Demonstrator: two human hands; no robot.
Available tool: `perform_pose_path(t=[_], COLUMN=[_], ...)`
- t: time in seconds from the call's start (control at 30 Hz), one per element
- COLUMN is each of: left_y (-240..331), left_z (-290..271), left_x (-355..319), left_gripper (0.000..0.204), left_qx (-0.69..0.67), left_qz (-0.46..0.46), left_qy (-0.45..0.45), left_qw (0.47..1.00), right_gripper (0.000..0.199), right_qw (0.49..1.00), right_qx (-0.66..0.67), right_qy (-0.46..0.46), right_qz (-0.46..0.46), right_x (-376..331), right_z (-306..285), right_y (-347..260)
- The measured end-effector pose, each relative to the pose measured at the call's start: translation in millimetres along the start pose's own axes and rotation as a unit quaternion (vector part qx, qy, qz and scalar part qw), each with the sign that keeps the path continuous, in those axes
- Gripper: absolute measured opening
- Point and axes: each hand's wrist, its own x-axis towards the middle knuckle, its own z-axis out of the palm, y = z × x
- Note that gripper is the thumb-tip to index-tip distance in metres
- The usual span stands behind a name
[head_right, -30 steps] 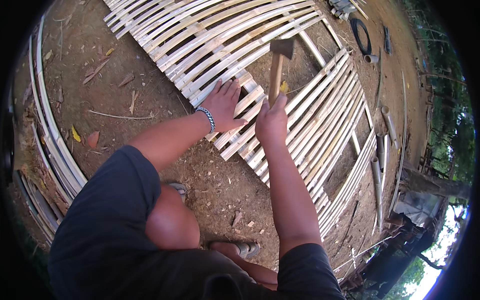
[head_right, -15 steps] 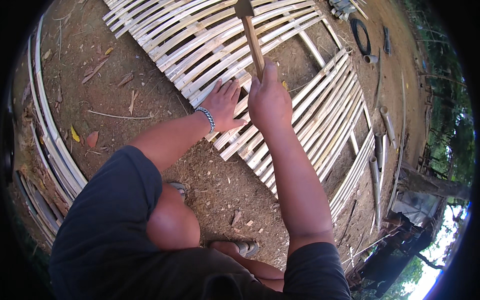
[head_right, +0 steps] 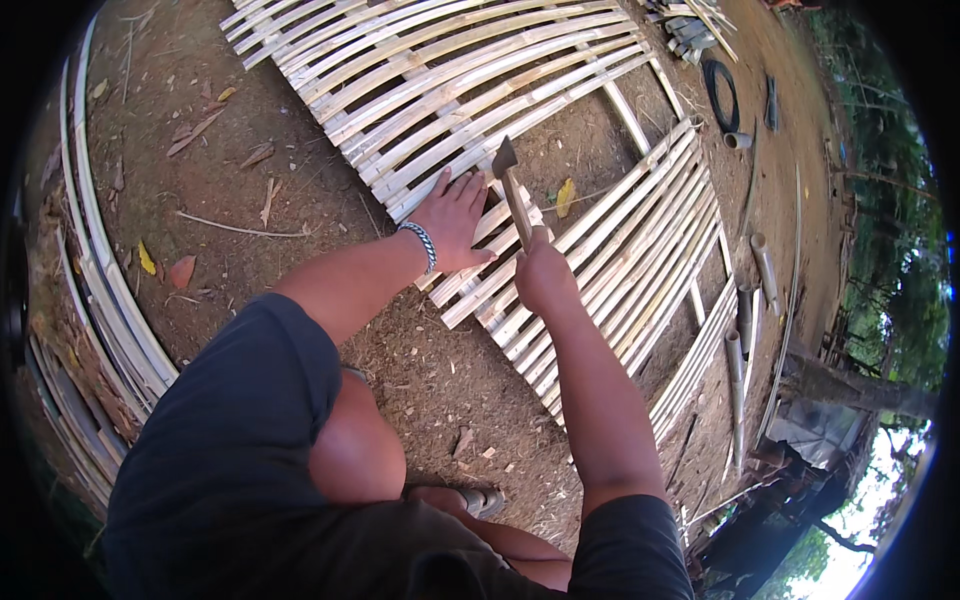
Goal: The person hammers bamboo slats into a rectangular frame on the ground using a small axe. They adjust the alignment of the slats by hand before striking them.
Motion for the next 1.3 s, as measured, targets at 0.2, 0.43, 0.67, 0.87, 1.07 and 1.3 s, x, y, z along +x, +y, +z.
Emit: perform_pose_path(t=[0.2, 0.43, 0.67, 0.87, 1.07, 1.3], left_y=[-9, -5, 3, 5, 4, -18], left_z=[13, 10, 8, 10, 9, 6], left_x=[-3, 0, 4, 1, 1, -3], left_gripper=[0.101, 0.105, 0.104, 0.105, 0.105, 0.092], left_qx=[0.011, 0.019, 0.012, 0.024, 0.022, -0.173], left_qz=[-0.011, -0.01, -0.007, -0.01, -0.015, -0.032], left_qy=[0.016, 0.01, 0.006, 0.003, 0.006, 0.065], left_qw=[1.0, 1.0, 1.0, 1.0, 1.0, 0.982], right_gripper=[0.031, 0.047, 0.043, 0.039, 0.038, 0.05], right_qw=[0.96, 0.985, 0.994, 0.974, 0.964, 0.958], right_qx=[0.233, 0.162, 0.114, 0.219, 0.258, 0.197], right_qy=[0.152, 0.052, -0.005, 0.033, -0.008, 0.14], right_qz=[-0.028, 0.022, -0.003, 0.052, 0.069, -0.155], right_x=[-18, -5, -3, -5, -27, -222], right_z=[6, 20, 46, 48, 30, 139], right_y=[-30, -7, 9, -1, 20, 120])
